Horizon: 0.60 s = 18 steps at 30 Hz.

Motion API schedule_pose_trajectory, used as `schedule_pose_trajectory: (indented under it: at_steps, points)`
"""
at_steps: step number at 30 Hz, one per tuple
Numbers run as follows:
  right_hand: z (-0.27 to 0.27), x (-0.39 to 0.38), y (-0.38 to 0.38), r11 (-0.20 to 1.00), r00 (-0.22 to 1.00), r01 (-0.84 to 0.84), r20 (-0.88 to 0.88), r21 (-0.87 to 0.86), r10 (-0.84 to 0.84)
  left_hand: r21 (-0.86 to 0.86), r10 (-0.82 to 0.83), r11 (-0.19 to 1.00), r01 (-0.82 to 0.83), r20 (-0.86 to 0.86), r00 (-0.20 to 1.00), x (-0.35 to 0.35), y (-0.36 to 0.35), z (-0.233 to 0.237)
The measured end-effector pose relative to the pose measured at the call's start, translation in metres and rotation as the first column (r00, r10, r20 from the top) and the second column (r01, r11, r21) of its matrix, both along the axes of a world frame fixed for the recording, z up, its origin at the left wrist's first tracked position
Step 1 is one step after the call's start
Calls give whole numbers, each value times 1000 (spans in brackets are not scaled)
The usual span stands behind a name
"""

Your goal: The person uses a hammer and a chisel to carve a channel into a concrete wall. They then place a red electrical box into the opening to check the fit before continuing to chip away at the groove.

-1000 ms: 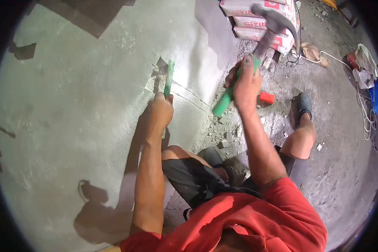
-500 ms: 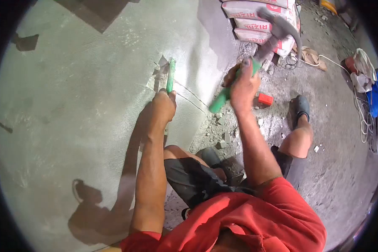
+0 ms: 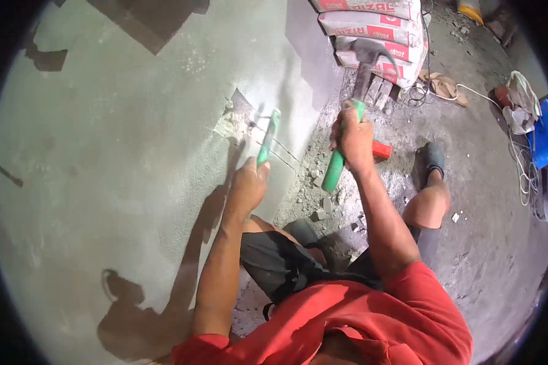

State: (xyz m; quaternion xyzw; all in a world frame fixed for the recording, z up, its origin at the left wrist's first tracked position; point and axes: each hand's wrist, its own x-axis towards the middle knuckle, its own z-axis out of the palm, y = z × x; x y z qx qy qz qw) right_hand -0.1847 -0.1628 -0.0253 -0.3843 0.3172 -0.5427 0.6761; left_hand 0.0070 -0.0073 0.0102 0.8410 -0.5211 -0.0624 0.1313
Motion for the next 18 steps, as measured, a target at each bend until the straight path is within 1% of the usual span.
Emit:
schedule_pose_trajectory:
  at_steps: [1, 2, 4, 6, 7, 8, 10, 11, 12, 14, 16, 18]
  points:
    - [0, -5, 2, 1000, 1000, -1, -15, 0, 1, 23, 122, 992, -125, 96, 988, -19, -2, 22]
    - [1, -9, 5, 1000, 1000, 4, -6, 24, -3, 21, 132, 991, -134, 79, 988, -22, -5, 35]
    - [3, -11, 11, 999, 1000, -4, -3, 34, 4, 188, 227, 957, -221, -8, 974, -14, -14, 55]
    - [-1, -9, 20, 999, 999, -51, -11, -5, 51, 164, 237, 958, -237, 20, 971, -4, -18, 53]
    - [-4, -8, 21, 997, 995, -74, -64, -36, 72, 159, 232, 958, -238, 53, 971, -1, -19, 53]
    - [-8, -6, 23, 996, 995, -76, -67, -41, 73, 159, 227, 958, -238, 85, 970, 3, -20, 52]
    - [-14, -3, 27, 996, 993, -92, -81, -9, 91, 169, 230, 956, -241, 81, 970, 12, -20, 48]
    - [-18, -2, 27, 993, 986, -114, -128, -31, 109, 179, 232, 953, -244, 83, 969, 15, -19, 46]
    - [-19, -1, 28, 992, 984, -122, -131, -32, 117, 178, 240, 952, -251, 80, 968, 17, -17, 46]
    - [-14, 1, 30, 993, 990, -91, -116, -70, 83, 198, 219, 954, -225, 53, 974, 20, -14, 50]
    - [-5, 3, 32, 992, 991, -82, -118, -96, 71, 217, 227, 947, -236, 63, 972, 27, -16, 45]
    - [5, 13, 38, 980, 988, 55, -133, -191, -81, 237, 233, 940, -244, 75, 970, 35, -16, 34]
